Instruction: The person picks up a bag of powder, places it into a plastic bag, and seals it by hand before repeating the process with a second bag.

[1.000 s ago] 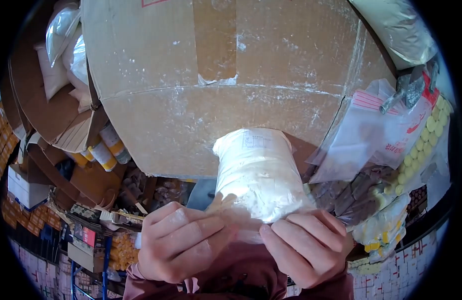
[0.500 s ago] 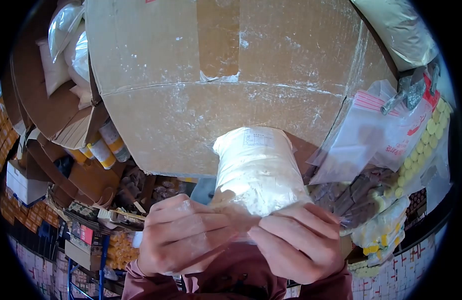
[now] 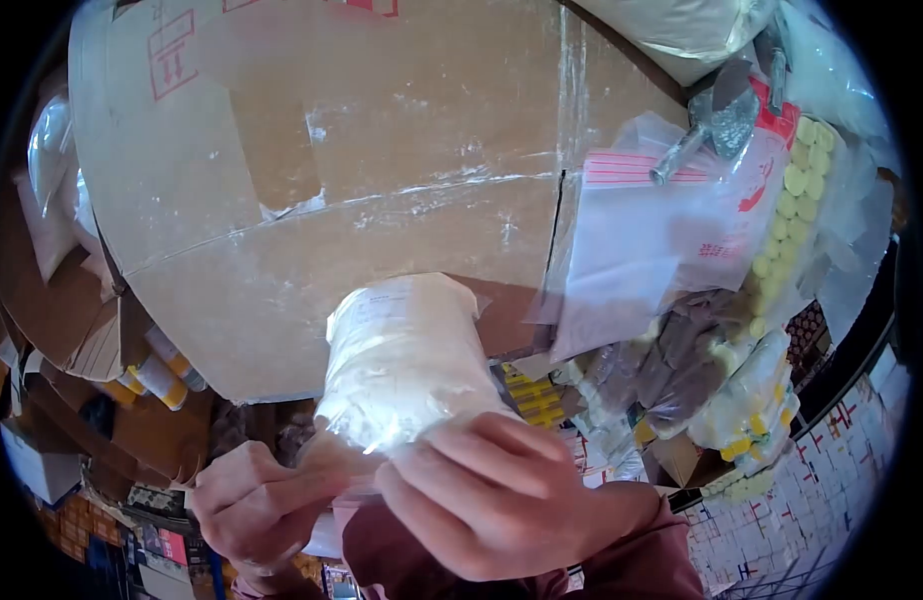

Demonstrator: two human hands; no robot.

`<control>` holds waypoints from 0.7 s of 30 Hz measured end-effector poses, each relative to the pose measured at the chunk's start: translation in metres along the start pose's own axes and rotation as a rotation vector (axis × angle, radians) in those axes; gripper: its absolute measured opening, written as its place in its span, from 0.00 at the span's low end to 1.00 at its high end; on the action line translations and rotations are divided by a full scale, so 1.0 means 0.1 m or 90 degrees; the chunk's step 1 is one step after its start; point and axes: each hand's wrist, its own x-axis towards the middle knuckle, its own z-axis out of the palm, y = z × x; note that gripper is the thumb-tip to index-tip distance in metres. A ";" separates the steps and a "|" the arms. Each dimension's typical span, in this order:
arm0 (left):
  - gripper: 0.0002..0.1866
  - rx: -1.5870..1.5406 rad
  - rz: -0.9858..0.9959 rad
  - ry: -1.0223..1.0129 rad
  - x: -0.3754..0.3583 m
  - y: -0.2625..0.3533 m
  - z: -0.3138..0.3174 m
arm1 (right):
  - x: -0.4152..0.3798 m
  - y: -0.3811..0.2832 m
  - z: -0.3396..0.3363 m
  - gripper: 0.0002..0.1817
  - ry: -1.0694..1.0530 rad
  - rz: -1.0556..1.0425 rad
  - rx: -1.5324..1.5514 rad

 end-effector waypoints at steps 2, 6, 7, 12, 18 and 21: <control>0.14 0.044 0.006 -0.014 -0.01 0.01 -0.06 | -0.21 0.08 0.01 0.11 0.112 0.020 0.008; 0.12 0.084 -0.001 -0.036 0.00 0.06 -0.13 | -0.43 0.28 -0.31 0.10 0.037 0.070 0.002; 0.12 0.086 -0.018 -0.047 0.00 0.08 -0.15 | -0.47 0.31 -0.36 0.09 0.022 0.087 0.022; 0.10 0.085 -0.048 -0.067 -0.04 0.06 -0.23 | -0.55 0.40 -0.52 0.10 -0.008 0.151 0.052; 0.11 0.033 -0.090 -0.091 -0.07 0.02 -0.38 | -0.55 0.39 -0.55 0.09 -0.014 0.218 0.116; 0.10 -0.023 -0.148 -0.113 -0.11 -0.01 -0.45 | -0.52 0.42 -0.53 0.09 -0.006 0.239 0.162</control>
